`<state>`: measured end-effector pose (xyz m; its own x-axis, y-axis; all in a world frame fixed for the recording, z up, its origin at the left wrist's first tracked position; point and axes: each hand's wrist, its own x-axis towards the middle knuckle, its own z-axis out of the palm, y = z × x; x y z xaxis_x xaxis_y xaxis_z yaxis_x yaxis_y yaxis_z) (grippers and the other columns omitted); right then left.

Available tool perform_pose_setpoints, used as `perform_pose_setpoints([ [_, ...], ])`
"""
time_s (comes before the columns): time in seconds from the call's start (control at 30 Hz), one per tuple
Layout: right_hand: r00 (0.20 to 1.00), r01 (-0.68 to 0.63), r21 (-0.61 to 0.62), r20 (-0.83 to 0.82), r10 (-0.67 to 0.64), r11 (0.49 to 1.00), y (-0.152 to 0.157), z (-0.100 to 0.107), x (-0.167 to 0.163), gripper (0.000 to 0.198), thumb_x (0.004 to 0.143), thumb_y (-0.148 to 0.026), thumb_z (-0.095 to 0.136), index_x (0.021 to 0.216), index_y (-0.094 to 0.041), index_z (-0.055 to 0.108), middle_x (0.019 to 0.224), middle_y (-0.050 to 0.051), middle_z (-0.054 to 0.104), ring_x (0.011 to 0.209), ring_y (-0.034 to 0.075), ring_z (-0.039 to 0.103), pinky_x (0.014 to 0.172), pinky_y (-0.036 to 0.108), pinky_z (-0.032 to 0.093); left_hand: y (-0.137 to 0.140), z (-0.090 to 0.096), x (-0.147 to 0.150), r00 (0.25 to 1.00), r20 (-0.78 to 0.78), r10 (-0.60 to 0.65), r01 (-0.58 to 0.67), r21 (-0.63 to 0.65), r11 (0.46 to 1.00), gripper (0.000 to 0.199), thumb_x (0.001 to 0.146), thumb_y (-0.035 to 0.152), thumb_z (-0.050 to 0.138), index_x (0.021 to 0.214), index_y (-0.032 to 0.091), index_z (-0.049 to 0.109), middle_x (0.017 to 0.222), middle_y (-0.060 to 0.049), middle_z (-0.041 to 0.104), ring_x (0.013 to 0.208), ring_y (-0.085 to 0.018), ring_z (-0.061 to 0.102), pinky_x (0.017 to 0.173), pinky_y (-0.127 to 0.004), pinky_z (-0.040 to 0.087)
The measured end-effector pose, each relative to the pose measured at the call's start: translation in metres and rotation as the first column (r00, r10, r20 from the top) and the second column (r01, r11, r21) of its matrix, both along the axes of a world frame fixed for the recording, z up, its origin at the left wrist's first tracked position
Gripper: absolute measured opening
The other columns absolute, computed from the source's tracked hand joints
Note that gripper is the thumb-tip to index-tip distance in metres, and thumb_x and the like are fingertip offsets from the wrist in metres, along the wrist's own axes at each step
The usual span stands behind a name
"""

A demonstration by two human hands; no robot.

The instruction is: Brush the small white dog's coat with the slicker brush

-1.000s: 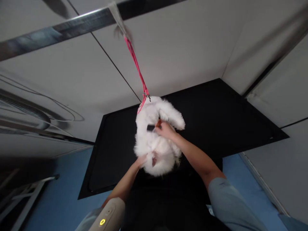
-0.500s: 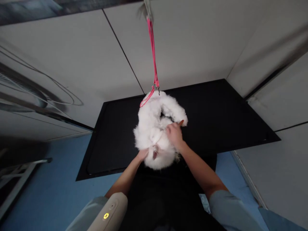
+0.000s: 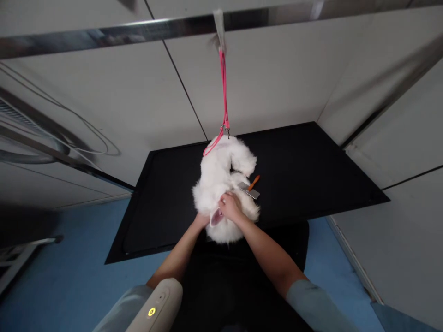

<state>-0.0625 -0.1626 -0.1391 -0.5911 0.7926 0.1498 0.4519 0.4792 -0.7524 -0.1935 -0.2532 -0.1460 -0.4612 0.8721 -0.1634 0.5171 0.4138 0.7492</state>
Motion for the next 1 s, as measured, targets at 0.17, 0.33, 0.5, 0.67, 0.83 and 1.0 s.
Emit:
perform_pose_setpoints([
  [0.17, 0.998, -0.027, -0.054, -0.055, 0.024, 0.998, -0.003, -0.009, -0.005, 0.013, 0.076, -0.010, 0.053, 0.068, -0.021, 0.054, 0.072, 0.003, 0.059, 0.074, 0.018, 0.052, 0.073, 0.030, 0.041, 0.006, 0.022, 0.002, 0.971, -0.183, 0.151, -0.086, 0.322, 0.943, 0.033, 0.083, 0.031, 0.051, 0.110, 0.015, 0.062, 0.119, -0.015, 0.061, 0.120, -0.027, 0.052, 0.105, -0.042, 0.039],
  [0.33, 0.964, -0.013, -0.291, -0.258, -0.066, 0.957, -0.002, -0.029, 0.001, 0.008, 0.075, -0.018, 0.051, 0.067, -0.022, 0.049, 0.066, 0.000, 0.056, 0.067, 0.017, 0.051, 0.065, 0.028, 0.042, 0.019, 0.001, 0.022, 0.986, -0.029, 0.165, -0.148, 0.309, 0.939, 0.022, 0.081, 0.030, 0.052, 0.095, 0.015, 0.062, 0.092, -0.008, 0.064, 0.085, -0.019, 0.061, 0.083, -0.034, 0.051],
  [0.5, 0.902, 0.005, -0.504, -0.370, -0.222, 0.864, -0.012, -0.051, -0.001, 0.014, 0.076, -0.033, 0.051, 0.069, -0.021, 0.050, 0.065, 0.000, 0.057, 0.068, 0.018, 0.054, 0.062, 0.028, 0.046, 0.015, 0.000, 0.014, 0.979, -0.177, 0.101, -0.045, 0.295, 0.955, 0.034, 0.070, 0.029, 0.068, 0.102, 0.018, 0.061, 0.108, -0.010, 0.059, 0.109, -0.024, 0.055, 0.098, -0.038, 0.044],
  [0.67, 0.892, 0.025, -0.560, -0.361, -0.271, 0.828, -0.030, -0.065, -0.017, 0.024, 0.077, -0.040, 0.047, 0.064, -0.021, 0.046, 0.058, -0.002, 0.051, 0.059, 0.014, 0.050, 0.054, 0.025, 0.042, 0.008, 0.011, -0.008, 1.000, -0.025, 0.002, -0.002, -0.020, 1.000, 0.047, 0.065, 0.034, 0.072, 0.104, 0.018, 0.052, 0.096, -0.003, 0.061, 0.092, -0.021, 0.060, 0.084, -0.033, 0.048],
  [0.83, 0.852, 0.110, -0.581, -0.364, -0.378, 0.807, -0.037, -0.066, -0.009, 0.015, 0.070, -0.032, 0.054, 0.079, -0.019, 0.053, 0.069, -0.001, 0.057, 0.066, 0.014, 0.054, 0.065, 0.026, 0.046, -0.003, 0.010, -0.005, 0.998, 0.032, -0.058, 0.057, 0.015, 0.998, 0.050, 0.064, 0.033, 0.070, 0.105, 0.019, 0.045, 0.092, 0.000, 0.060, 0.085, -0.017, 0.059, 0.079, -0.029, 0.047],
  [1.0, 0.823, 0.262, -0.524, -0.318, -0.472, 0.810, -0.035, -0.052, -0.012, 0.019, 0.071, -0.037, 0.059, 0.075, -0.019, 0.058, 0.070, 0.000, 0.061, 0.067, 0.016, 0.056, 0.070, 0.029, 0.045, -0.007, 0.005, -0.001, 0.997, -0.055, -0.060, 0.062, 0.040, 0.997, 0.056, 0.062, 0.030, 0.070, 0.109, 0.017, 0.044, 0.101, -0.004, 0.058, 0.095, -0.021, 0.058, 0.086, -0.033, 0.046],
])
